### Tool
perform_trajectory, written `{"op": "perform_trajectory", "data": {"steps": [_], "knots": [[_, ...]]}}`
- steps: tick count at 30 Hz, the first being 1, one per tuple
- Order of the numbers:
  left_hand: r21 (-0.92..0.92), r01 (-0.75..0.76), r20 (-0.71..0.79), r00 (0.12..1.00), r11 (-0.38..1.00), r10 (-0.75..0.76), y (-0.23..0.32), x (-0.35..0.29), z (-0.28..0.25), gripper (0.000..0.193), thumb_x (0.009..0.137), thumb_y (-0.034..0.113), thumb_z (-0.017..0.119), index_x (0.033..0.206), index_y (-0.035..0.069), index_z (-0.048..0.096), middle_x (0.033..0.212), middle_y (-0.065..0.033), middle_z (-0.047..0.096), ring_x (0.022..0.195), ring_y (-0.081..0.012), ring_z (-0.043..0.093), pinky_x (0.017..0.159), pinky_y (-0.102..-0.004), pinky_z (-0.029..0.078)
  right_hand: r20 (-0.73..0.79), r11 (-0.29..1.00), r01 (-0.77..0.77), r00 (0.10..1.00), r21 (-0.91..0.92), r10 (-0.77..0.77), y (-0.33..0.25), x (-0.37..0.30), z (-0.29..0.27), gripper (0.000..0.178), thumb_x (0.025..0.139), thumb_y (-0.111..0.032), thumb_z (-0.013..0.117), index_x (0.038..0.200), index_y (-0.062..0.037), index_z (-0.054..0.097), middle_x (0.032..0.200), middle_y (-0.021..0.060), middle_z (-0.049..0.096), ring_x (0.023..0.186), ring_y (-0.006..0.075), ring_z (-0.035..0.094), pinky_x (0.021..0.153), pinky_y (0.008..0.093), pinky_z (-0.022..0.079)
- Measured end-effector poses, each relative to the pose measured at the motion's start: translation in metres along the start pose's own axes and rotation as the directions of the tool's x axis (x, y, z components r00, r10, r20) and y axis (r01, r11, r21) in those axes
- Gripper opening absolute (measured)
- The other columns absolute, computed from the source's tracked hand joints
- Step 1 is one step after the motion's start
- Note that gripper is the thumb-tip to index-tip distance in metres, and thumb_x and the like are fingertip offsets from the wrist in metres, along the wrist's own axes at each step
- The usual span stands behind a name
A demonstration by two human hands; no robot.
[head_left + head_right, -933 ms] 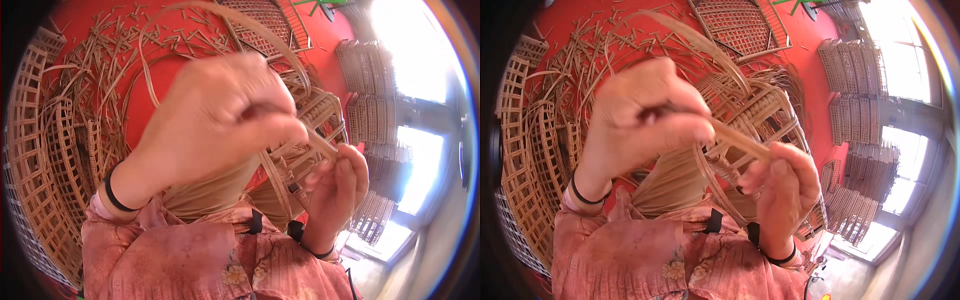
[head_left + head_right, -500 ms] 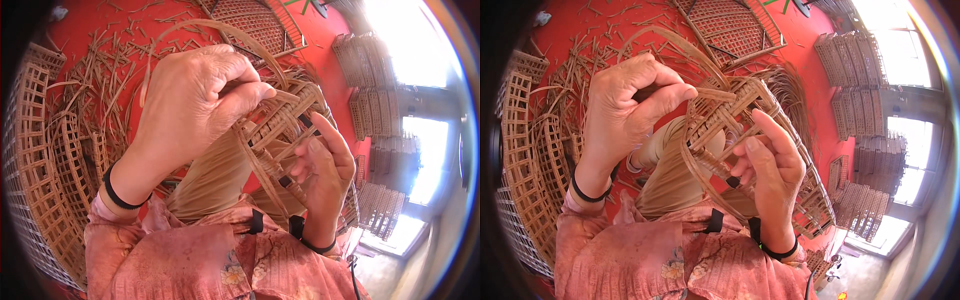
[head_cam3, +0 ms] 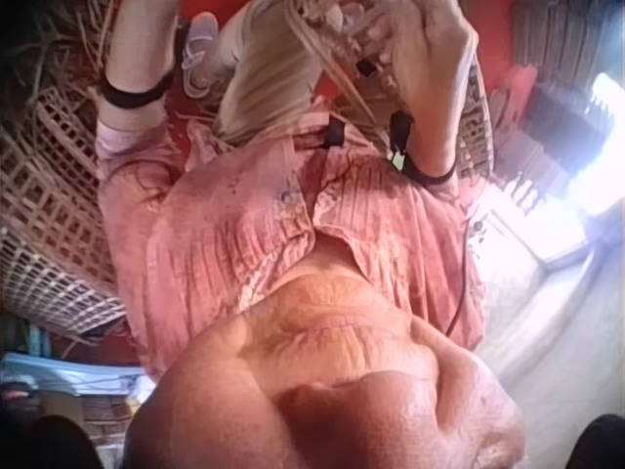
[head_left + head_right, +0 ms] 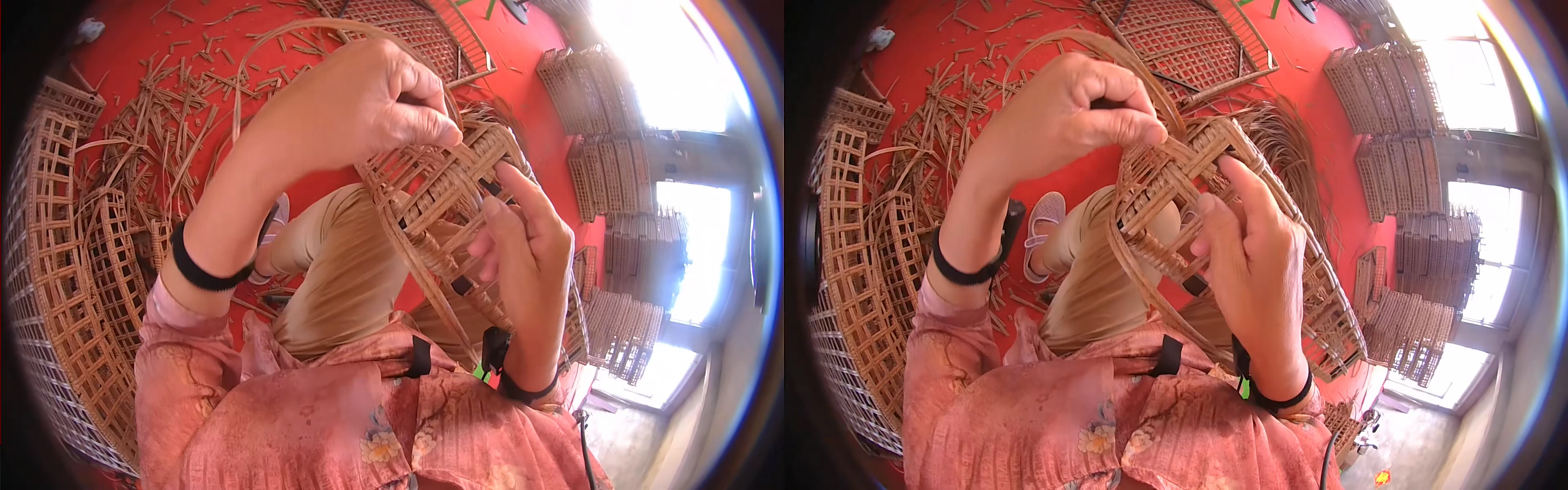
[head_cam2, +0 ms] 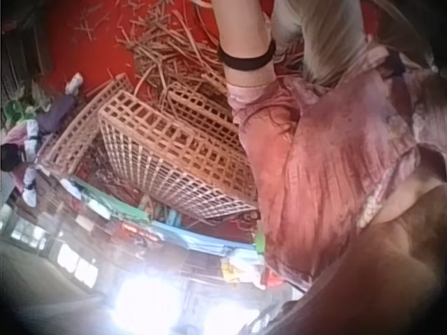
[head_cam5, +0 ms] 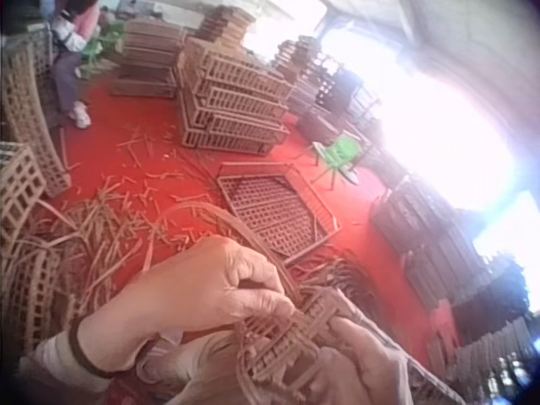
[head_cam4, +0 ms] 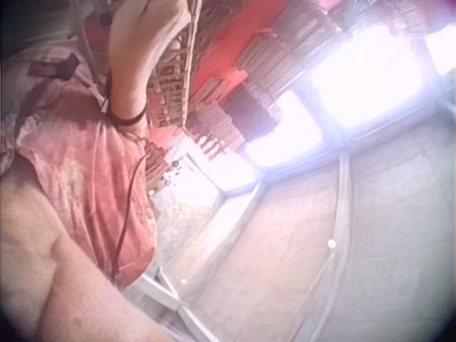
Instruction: The person is weaving thin bamboo strips into a large basket structure.
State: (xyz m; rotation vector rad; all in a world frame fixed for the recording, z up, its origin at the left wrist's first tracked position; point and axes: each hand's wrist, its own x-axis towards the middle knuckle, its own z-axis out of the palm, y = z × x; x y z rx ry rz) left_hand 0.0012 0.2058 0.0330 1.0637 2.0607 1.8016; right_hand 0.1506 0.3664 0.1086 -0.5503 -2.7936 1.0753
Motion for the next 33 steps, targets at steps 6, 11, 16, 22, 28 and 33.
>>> {"op": "perform_trajectory", "data": {"steps": [6,11,16,22,28,33], "knots": [[-0.108,-0.081,0.141,0.985,0.991,0.096,-0.005,0.017,0.003,0.016,0.087,0.019,0.075,0.087,0.003,0.075,0.07,0.0006,0.063,0.069,-0.0066,0.057,0.062,-0.0273,0.045,-0.054,0.994,0.001,0.999,0.111,0.005,0.002,0.014,-0.001,0.016,0.095,-0.013,0.065,0.095,0.0028,0.07,0.063,0.0001,0.06,0.051,0.0044,0.053,0.044,0.0203,0.039],[0.413,-0.353,-0.176,0.873,0.84,0.454,0.016,0.012,0.022,0.02,0.088,0.019,0.073,0.095,0.0,0.074,0.079,-0.0075,0.068,0.073,-0.0178,0.065,0.069,-0.0312,0.051,-0.244,0.975,-0.068,0.962,0.212,0.12,0.001,0.002,-0.035,0.016,0.093,-0.015,0.067,0.086,-0.0007,0.069,0.06,0.0004,0.058,0.045,0.0041,0.047,0.04,0.0192,0.032],[-0.042,-0.52,-0.021,0.854,0.853,0.519,0.037,0.017,0.051,0.022,0.092,0.021,0.07,0.101,0.001,0.073,0.087,-0.0121,0.07,0.083,-0.0245,0.067,0.074,-0.0341,0.052,-0.233,0.905,0.03,0.969,0.425,0.077,0.004,-0.025,-0.054,0.014,0.094,-0.014,0.064,0.089,-0.0012,0.067,0.06,0.0012,0.059,0.044,0.0041,0.046,0.039,0.0185,0.028],[-0.066,-0.137,0.109,0.984,0.988,0.144,0.048,0.013,0.043,0.021,0.087,0.014,0.068,0.105,0.003,0.068,0.065,-0.0095,0.06,0.055,-0.0222,0.057,0.054,-0.0349,0.043,-0.207,0.927,0.055,0.978,0.37,0.025,0.028,-0.025,-0.042,0.014,0.097,-0.01,0.058,0.096,0.0004,0.066,0.075,0.0032,0.066,0.053,0.007,0.056,0.049,0.0194,0.041],[0.49,-0.289,0.039,0.95,0.822,0.311,0.063,0.0,0.052,0.02,0.084,0.011,0.068,0.101,0.005,0.062,0.066,-0.0154,0.061,0.062,-0.0304,0.063,0.059,-0.0406,0.046,-0.033,0.993,0.117,0.993,-0.014,-0.117,0.033,-0.021,-0.025,0.026,0.091,0.0,0.054,0.116,0.0033,0.058,0.106,0.0128,0.07,0.059,0.0108,0.061,0.059,0.0265,0.051],[0.396,-0.282,0.103,0.959,0.874,0.263,0.062,0.002,0.059,0.021,0.085,0.014,0.069,0.102,0.005,0.06,0.075,-0.0162,0.065,0.074,-0.0361,0.066,0.065,-0.0437,0.048,0.05,0.985,0.099,0.993,0.144,-0.107,0.044,-0.003,-0.026,0.02,0.094,-0.003,0.055,0.113,0.0016,0.057,0.084,0.01,0.067,0.061,0.0142,0.065,0.058,0.0285,0.051]]}}
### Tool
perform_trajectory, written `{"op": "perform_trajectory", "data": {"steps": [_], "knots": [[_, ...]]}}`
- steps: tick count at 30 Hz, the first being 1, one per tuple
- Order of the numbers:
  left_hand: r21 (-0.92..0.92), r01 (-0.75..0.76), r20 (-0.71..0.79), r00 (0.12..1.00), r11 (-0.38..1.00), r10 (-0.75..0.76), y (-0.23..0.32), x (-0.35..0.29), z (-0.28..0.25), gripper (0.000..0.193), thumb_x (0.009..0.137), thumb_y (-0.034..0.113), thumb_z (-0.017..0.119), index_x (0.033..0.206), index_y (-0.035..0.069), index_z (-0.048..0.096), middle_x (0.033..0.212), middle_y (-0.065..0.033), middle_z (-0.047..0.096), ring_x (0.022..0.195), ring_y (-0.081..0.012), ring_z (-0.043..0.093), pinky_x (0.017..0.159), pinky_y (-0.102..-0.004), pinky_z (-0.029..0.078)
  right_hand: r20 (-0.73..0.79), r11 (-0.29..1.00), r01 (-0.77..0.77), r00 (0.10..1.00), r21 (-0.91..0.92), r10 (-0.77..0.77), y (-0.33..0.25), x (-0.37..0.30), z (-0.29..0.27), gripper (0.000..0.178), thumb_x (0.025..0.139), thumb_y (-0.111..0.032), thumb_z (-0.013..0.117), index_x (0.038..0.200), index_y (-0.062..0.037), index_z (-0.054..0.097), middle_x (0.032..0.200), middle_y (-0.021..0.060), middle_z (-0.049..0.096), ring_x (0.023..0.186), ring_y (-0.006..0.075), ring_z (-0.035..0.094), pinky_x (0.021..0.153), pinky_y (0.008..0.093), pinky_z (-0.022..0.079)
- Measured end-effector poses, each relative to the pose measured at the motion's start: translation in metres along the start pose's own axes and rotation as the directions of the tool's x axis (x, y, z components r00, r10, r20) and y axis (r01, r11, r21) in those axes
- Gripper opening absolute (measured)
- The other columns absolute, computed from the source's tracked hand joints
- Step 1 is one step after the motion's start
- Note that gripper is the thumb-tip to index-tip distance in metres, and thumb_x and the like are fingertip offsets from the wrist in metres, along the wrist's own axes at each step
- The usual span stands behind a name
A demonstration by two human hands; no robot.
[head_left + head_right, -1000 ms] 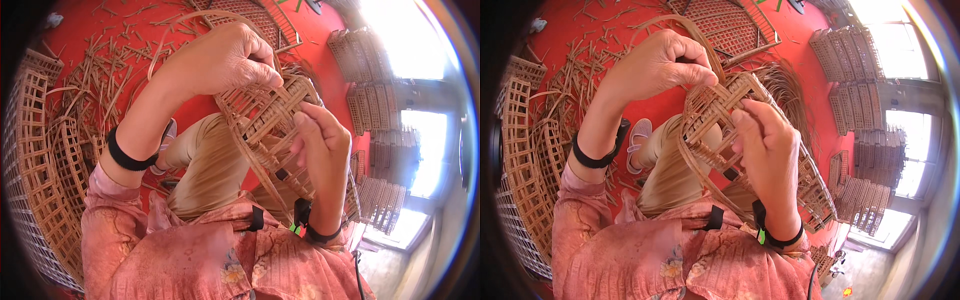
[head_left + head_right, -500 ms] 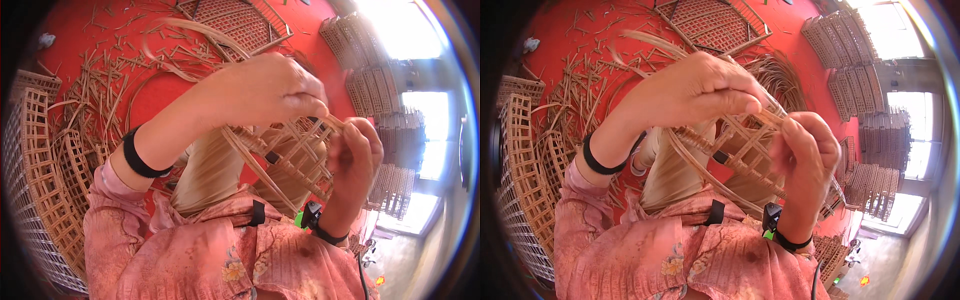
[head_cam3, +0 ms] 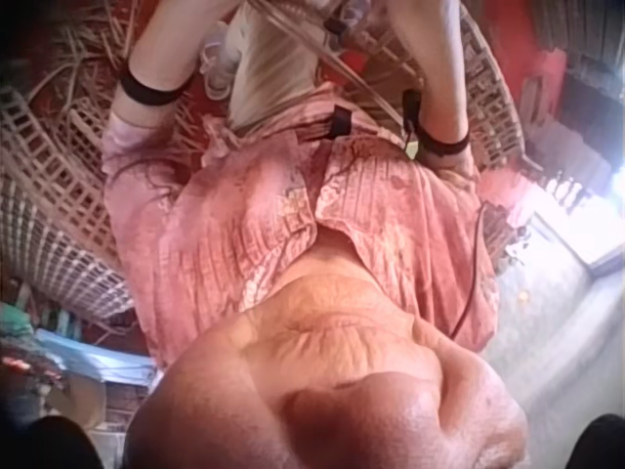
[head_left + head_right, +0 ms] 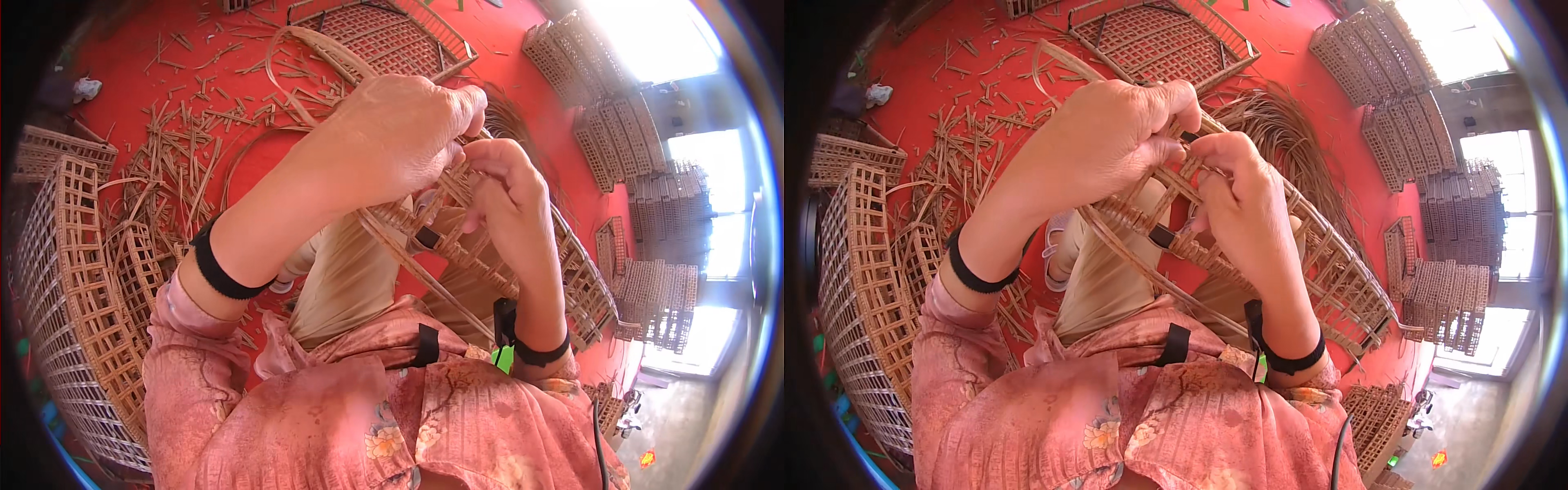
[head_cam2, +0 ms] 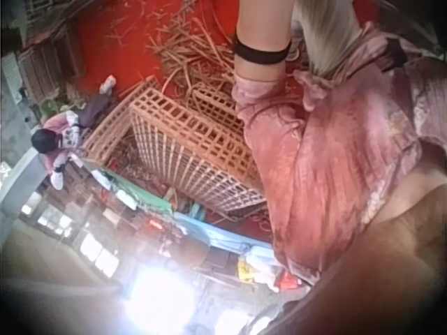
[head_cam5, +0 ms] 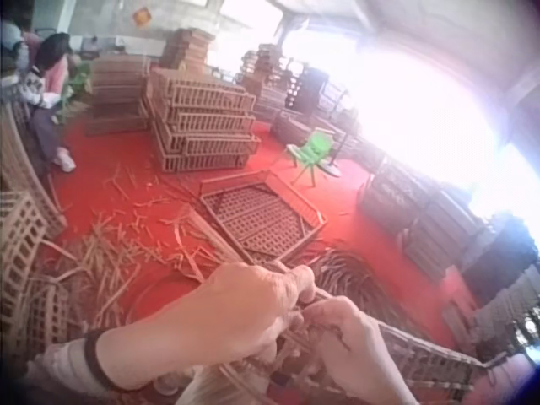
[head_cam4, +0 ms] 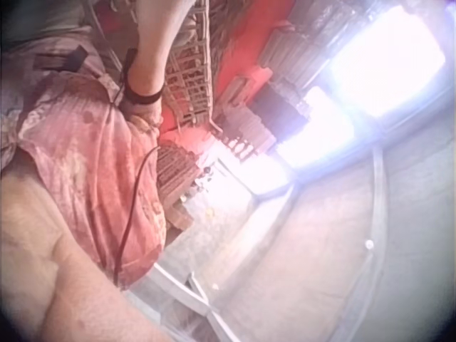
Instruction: The person is weaving thin bamboo strips into a large basket structure.
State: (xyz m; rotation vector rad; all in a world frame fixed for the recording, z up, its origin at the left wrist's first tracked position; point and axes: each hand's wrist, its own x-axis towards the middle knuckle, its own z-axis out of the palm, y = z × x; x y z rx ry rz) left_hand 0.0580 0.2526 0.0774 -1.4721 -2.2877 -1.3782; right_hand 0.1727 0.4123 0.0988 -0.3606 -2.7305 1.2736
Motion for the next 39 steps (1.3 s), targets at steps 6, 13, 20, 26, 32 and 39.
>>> {"op": "perform_trajectory", "data": {"steps": [6,13,20,26,32,39], "knots": [[0.074,-0.037,0.009,0.999,0.997,0.036,-0.005,0.0,0.013,0.022,0.086,0.015,0.068,0.103,0.004,0.06,0.093,-0.0137,0.069,0.086,-0.0359,0.067,0.074,-0.0445,0.051,-0.203,0.991,0.085,0.977,0.099,-0.064,0.007,-0.005,0.005,0.018,0.089,0.004,0.062,0.107,0.0022,0.061,0.085,0.0083,0.069,0.067,0.0076,0.063,0.058,0.0233,0.049],[-0.256,-0.222,-0.007,0.974,0.941,0.227,0.006,0.011,0.04,0.017,0.086,0.01,0.067,0.102,0.003,0.063,0.089,-0.0125,0.065,0.083,-0.0308,0.066,0.075,-0.0389,0.052,-0.365,0.984,0.088,0.931,0.156,-0.025,-0.001,-0.05,-0.037,0.022,0.09,0.003,0.066,0.111,-0.0024,0.062,0.085,0.004,0.069,0.065,0.004,0.058,0.056,0.019,0.044],[-0.154,0.062,0.053,0.997,0.986,-0.055,0.027,0.007,0.036,0.021,0.083,0.003,0.065,0.103,0.004,0.062,0.071,-0.0087,0.062,0.066,-0.0206,0.064,0.063,-0.0349,0.051,-0.28,0.983,0.065,0.954,-0.17,-0.111,0.032,-0.049,-0.025,0.029,0.092,-0.004,0.062,0.121,-0.0039,0.058,0.087,0.0115,0.07,0.06,0.0152,0.062,0.055,0.031,0.048],[0.022,-0.034,0.096,0.995,0.999,0.031,0.027,0.005,0.049,0.023,0.084,0.006,0.066,0.106,0.005,0.06,0.074,-0.012,0.064,0.071,-0.0294,0.066,0.067,-0.0394,0.051,-0.167,0.942,0.105,0.972,-0.32,-0.165,0.038,-0.037,-0.018,0.038,0.088,-0.003,0.054,0.125,-0.0061,0.055,0.081,0.0154,0.067,0.071,0.0328,0.067,0.068,0.0393,0.051],[-0.004,-0.097,0.0,0.995,0.995,0.097,0.036,0.009,0.058,0.022,0.087,0.007,0.066,0.108,0.004,0.059,0.083,-0.0139,0.065,0.078,-0.0302,0.067,0.07,-0.0399,0.052,-0.243,0.987,0.117,0.96,-0.114,-0.142,0.042,-0.049,-0.028,0.022,0.09,-0.004,0.058,0.111,-0.0061,0.064,0.079,0.0131,0.066,0.071,0.0269,0.067,0.067,0.0356,0.051],[-0.368,0.024,0.218,0.974,0.929,0.061,0.056,0.014,0.08,0.021,0.089,0.004,0.065,0.109,0.003,0.061,0.079,-0.0062,0.063,0.072,-0.0172,0.063,0.068,-0.0323,0.051,-0.4,0.996,0.07,0.915,0.056,-0.042,0.04,-0.095,-0.068,0.019,0.093,-0.005,0.061,0.112,-0.0024,0.064,0.082,0.003,0.069,0.062,0.0068,0.058,0.059,0.0235,0.048]]}}
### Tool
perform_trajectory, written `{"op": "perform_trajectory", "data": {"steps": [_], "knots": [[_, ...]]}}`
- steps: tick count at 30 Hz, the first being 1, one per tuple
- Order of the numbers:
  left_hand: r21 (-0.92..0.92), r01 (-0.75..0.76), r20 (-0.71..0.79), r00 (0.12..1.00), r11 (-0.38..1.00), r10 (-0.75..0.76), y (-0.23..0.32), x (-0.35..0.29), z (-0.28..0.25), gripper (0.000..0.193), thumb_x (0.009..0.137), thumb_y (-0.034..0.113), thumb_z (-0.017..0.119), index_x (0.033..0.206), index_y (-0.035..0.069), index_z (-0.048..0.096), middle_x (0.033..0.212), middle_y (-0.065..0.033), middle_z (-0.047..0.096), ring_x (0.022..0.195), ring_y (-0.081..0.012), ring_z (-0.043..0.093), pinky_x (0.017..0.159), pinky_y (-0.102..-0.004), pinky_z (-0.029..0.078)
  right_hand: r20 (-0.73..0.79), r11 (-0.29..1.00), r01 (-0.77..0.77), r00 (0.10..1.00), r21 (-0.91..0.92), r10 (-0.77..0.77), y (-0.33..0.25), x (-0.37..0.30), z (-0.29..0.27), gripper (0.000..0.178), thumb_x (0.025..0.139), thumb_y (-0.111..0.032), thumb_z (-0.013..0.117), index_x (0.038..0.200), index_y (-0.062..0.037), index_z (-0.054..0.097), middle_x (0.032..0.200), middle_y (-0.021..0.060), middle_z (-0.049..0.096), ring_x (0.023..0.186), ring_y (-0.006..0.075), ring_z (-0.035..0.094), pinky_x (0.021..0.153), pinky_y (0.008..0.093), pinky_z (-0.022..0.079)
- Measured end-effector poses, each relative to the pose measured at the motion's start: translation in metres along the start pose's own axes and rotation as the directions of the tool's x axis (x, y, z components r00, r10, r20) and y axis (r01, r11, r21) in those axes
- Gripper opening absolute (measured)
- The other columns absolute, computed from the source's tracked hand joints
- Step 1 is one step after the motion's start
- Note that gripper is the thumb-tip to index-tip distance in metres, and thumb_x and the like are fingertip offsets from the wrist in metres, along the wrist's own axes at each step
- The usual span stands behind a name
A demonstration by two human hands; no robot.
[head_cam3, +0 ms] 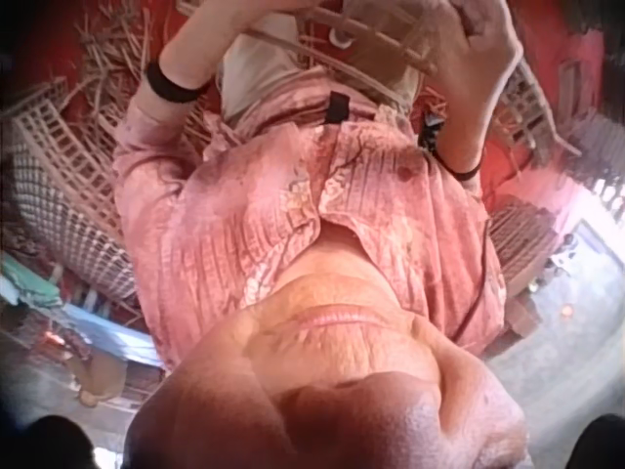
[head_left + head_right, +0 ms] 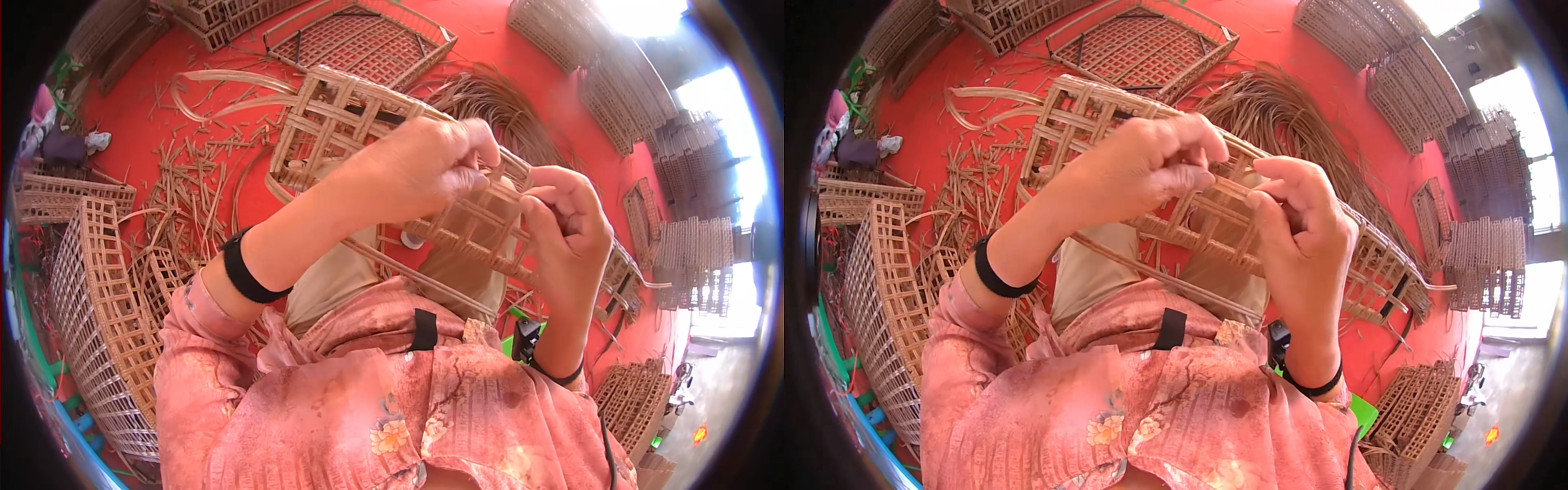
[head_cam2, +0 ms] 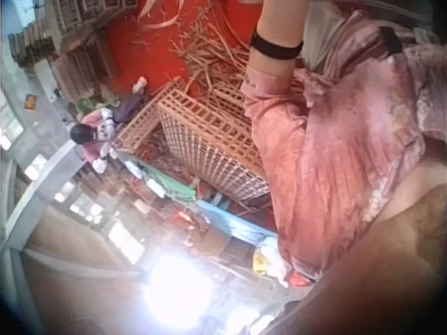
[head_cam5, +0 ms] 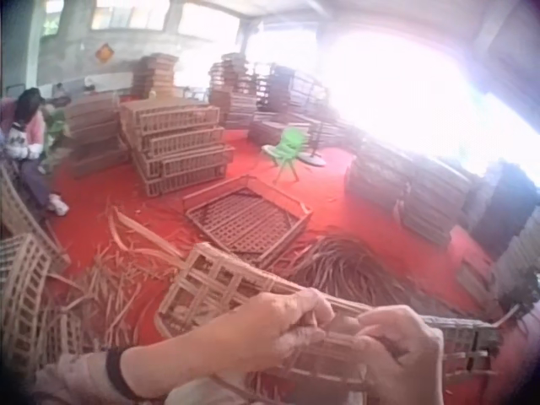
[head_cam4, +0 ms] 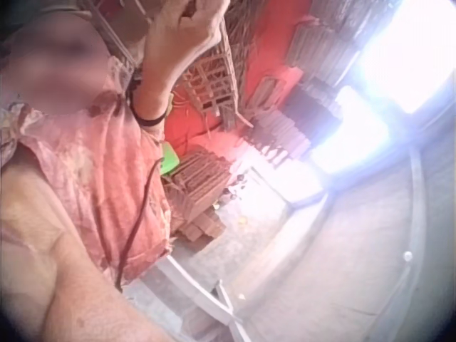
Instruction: The person is weaving thin bamboo strips into a large basket structure.
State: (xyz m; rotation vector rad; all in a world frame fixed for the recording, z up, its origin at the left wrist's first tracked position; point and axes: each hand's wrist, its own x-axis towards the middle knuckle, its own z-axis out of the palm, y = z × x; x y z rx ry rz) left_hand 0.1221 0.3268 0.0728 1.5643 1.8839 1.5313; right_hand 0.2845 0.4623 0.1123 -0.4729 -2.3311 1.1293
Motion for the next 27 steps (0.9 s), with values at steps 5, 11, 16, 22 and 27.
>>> {"op": "perform_trajectory", "data": {"steps": [5,11,16,22,27], "knots": [[0.026,0.17,-0.091,0.982,0.985,-0.167,0.014,-0.002,0.003,0.022,0.085,0.001,0.063,0.107,0.003,0.061,0.069,-0.0026,0.058,0.059,-0.0185,0.058,0.061,-0.0342,0.049,0.071,0.987,0.018,0.997,-0.157,-0.007,0.022,0.005,0.003,0.028,0.094,-0.005,0.057,0.123,-0.0025,0.058,0.086,0.0119,0.071,0.065,0.0182,0.067,0.061,0.0317,0.052],[0.299,0.119,-0.08,0.992,0.947,-0.099,0.008,0.003,0.016,0.024,0.085,0.003,0.066,0.108,0.004,0.058,0.075,-0.0117,0.063,0.068,-0.0269,0.064,0.065,-0.0382,0.05,0.131,0.983,0.107,0.988,-0.146,-0.088,0.045,0.012,0.021,0.027,0.093,-0.003,0.054,0.12,-0.0026,0.058,0.087,0.0162,0.069,0.073,0.0284,0.069,0.068,0.0368,0.053],[0.362,0.076,-0.047,0.997,0.929,-0.063,0.009,0.007,0.027,0.022,0.087,0.005,0.066,0.108,0.004,0.058,0.077,-0.0131,0.063,0.076,-0.0309,0.067,0.07,-0.041,0.051,0.032,0.998,0.011,0.999,-0.059,-0.009,0.039,0.007,0.013,0.024,0.089,-0.002,0.06,0.113,-0.0048,0.063,0.084,0.0126,0.068,0.07,0.021,0.067,0.067,0.0327,0.052],[0.287,-0.087,-0.09,0.989,0.954,0.117,0.027,0.022,0.053,0.02,0.092,0.008,0.064,0.111,0.005,0.062,0.088,-0.0166,0.066,0.082,-0.0303,0.068,0.076,-0.0386,0.054,-0.135,0.991,0.089,0.986,-0.098,-0.102,0.037,-0.011,-0.019,0.026,0.087,0.001,0.065,0.112,-0.0049,0.065,0.085,0.0064,0.069,0.069,0.0081,0.062,0.064,0.025,0.049],[-0.019,0.042,0.015,0.999,0.999,-0.042,0.033,0.025,0.067,0.022,0.091,0.008,0.066,0.112,0.004,0.064,0.082,-0.0087,0.067,0.073,-0.0166,0.064,0.07,-0.0321,0.052,-0.216,0.973,0.025,0.976,0.228,0.025,0.038,-0.024,-0.053,0.03,0.089,0.002,0.065,0.119,-0.0028,0.063,0.086,0.0037,0.07,0.069,0.005,0.059,0.062,0.0204,0.048]]}}
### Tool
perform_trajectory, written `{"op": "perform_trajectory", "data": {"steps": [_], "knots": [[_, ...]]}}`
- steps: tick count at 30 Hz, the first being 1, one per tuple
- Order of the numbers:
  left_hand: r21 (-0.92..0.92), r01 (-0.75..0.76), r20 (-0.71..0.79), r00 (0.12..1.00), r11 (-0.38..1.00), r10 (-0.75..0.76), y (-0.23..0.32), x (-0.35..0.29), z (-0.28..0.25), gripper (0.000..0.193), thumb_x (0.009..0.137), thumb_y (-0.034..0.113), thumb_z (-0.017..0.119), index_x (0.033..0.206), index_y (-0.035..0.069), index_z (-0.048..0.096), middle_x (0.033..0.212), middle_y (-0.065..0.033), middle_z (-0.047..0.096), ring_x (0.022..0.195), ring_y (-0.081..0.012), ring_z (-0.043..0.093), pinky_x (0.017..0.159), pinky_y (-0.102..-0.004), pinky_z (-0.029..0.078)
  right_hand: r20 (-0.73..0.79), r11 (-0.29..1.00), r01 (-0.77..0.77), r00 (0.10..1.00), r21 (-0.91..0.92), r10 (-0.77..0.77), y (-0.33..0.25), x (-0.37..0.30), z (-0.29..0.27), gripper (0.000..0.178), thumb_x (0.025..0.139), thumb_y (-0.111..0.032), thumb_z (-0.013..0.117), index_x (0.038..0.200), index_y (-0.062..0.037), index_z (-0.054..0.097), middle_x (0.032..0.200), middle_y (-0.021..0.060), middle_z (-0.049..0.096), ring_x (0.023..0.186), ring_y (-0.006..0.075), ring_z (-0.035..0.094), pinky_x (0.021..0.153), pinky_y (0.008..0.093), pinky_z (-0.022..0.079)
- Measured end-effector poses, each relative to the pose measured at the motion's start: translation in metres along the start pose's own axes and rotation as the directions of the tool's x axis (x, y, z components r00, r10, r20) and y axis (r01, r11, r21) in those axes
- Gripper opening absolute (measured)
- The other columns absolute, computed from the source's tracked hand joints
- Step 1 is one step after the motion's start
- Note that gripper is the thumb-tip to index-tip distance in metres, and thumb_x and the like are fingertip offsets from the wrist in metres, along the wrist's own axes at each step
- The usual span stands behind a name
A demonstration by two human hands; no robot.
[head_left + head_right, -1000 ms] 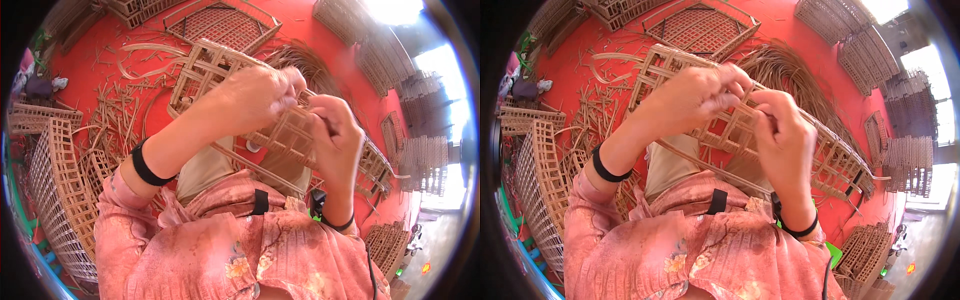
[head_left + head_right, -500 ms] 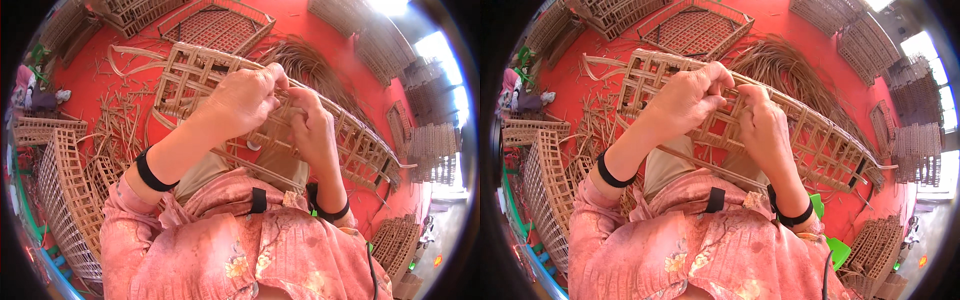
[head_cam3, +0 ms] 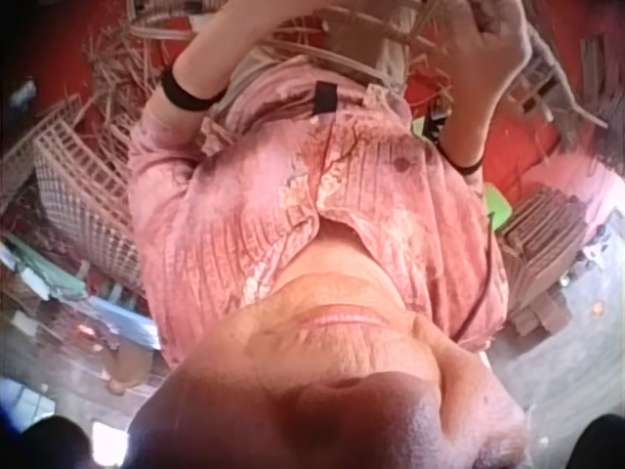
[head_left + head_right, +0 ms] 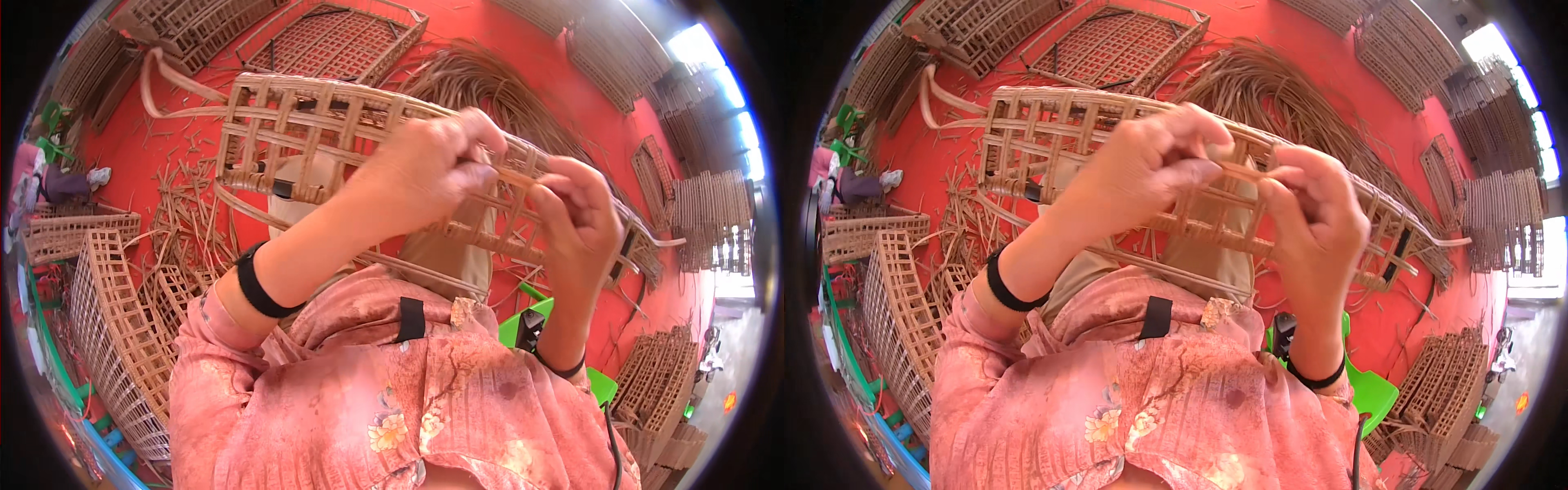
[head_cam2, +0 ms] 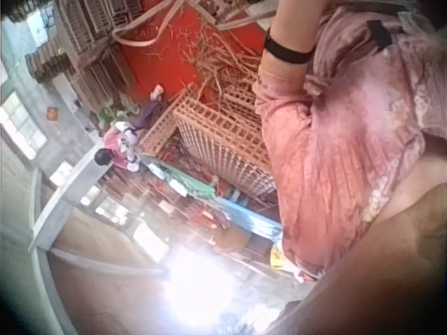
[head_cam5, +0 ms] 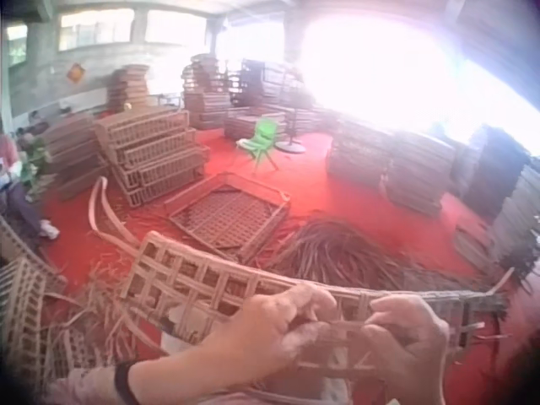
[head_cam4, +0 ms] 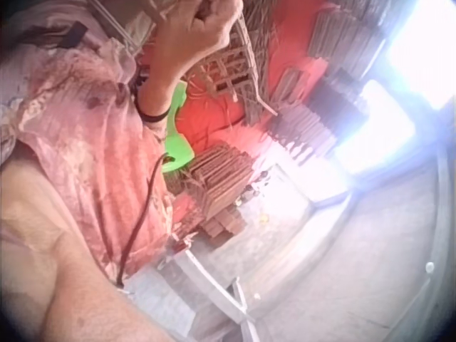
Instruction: The person is weaving thin bamboo strips into a large basket structure.
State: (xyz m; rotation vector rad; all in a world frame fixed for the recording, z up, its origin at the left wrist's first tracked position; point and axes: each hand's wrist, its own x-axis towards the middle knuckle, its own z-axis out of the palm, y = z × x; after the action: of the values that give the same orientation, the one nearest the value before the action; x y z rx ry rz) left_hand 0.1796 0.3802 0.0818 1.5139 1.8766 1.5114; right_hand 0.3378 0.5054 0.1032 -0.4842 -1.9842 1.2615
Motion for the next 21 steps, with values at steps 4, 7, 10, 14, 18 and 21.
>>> {"op": "perform_trajectory", "data": {"steps": [4,7,10,14,18,21], "knots": [[0.1,0.178,-0.112,0.98,0.979,-0.166,0.004,-0.006,0.002,0.024,0.088,0.006,0.064,0.112,0.004,0.064,0.071,-0.0038,0.062,0.059,-0.0105,0.058,0.058,-0.0282,0.048,0.059,0.981,-0.084,0.994,-0.177,0.096,0.02,0.003,0.005,0.029,0.092,0.001,0.061,0.121,-0.0017,0.061,0.089,0.0087,0.072,0.071,0.0109,0.066,0.064,0.0261,0.052],[0.251,0.153,-0.109,0.986,0.956,-0.129,0.004,-0.008,0.004,0.024,0.089,0.006,0.064,0.112,0.003,0.063,0.07,-0.0041,0.062,0.061,-0.0093,0.058,0.058,-0.0283,0.047,0.152,0.931,0.02,0.988,-0.363,0.038,0.029,0.005,0.009,0.033,0.093,0.001,0.057,0.125,-0.0055,0.061,0.094,0.0077,0.072,0.059,0.0067,0.058,0.054,0.024,0.047],[0.088,0.211,-0.087,0.975,0.974,-0.203,-0.001,-0.008,0.001,0.023,0.089,0.004,0.064,0.112,0.001,0.063,0.073,-0.0065,0.066,0.064,-0.0112,0.06,0.06,-0.031,0.049,0.146,0.943,-0.011,0.987,-0.333,0.064,0.027,0.005,0.011,0.029,0.094,-0.004,0.057,0.123,-0.003,0.059,0.095,0.0186,0.073,0.076,0.0277,0.072,0.069,0.0363,0.054],[0.189,0.207,-0.009,0.978,0.96,-0.209,-0.008,-0.009,0.001,0.019,0.091,0.006,0.064,0.108,-0.001,0.068,0.079,-0.0091,0.069,0.068,-0.0124,0.062,0.064,-0.0307,0.05,0.135,0.946,-0.035,0.987,-0.321,0.082,0.027,0.002,0.012,0.029,0.094,-0.003,0.057,0.122,-0.0032,0.059,0.095,0.0188,0.073,0.077,0.0287,0.072,0.069,0.0373,0.054],[0.203,0.185,0.004,0.982,0.961,-0.19,-0.01,-0.005,0.003,0.016,0.092,0.009,0.064,0.104,0.0,0.07,0.077,-0.0084,0.069,0.067,-0.0125,0.062,0.063,-0.0298,0.05,0.121,0.925,0.02,0.992,-0.379,0.028,0.027,0.002,0.013,0.029,0.093,-0.004,0.057,0.122,-0.004,0.059,0.094,0.0178,0.073,0.078,0.0312,0.071,0.07,0.0389,0.054],[0.198,0.23,-0.108,0.971,0.953,-0.212,-0.001,-0.004,0.003,0.016,0.091,0.01,0.064,0.102,0.0,0.071,0.074,-0.0091,0.068,0.065,-0.0136,0.063,0.062,-0.0309,0.05,0.115,0.918,0.024,0.993,-0.397,0.024,0.029,0.002,0.012,0.028,0.093,-0.004,0.057,0.121,-0.0046,0.06,0.094,0.0172,0.073,0.081,0.0329,0.071,0.071,0.0402,0.054]]}}
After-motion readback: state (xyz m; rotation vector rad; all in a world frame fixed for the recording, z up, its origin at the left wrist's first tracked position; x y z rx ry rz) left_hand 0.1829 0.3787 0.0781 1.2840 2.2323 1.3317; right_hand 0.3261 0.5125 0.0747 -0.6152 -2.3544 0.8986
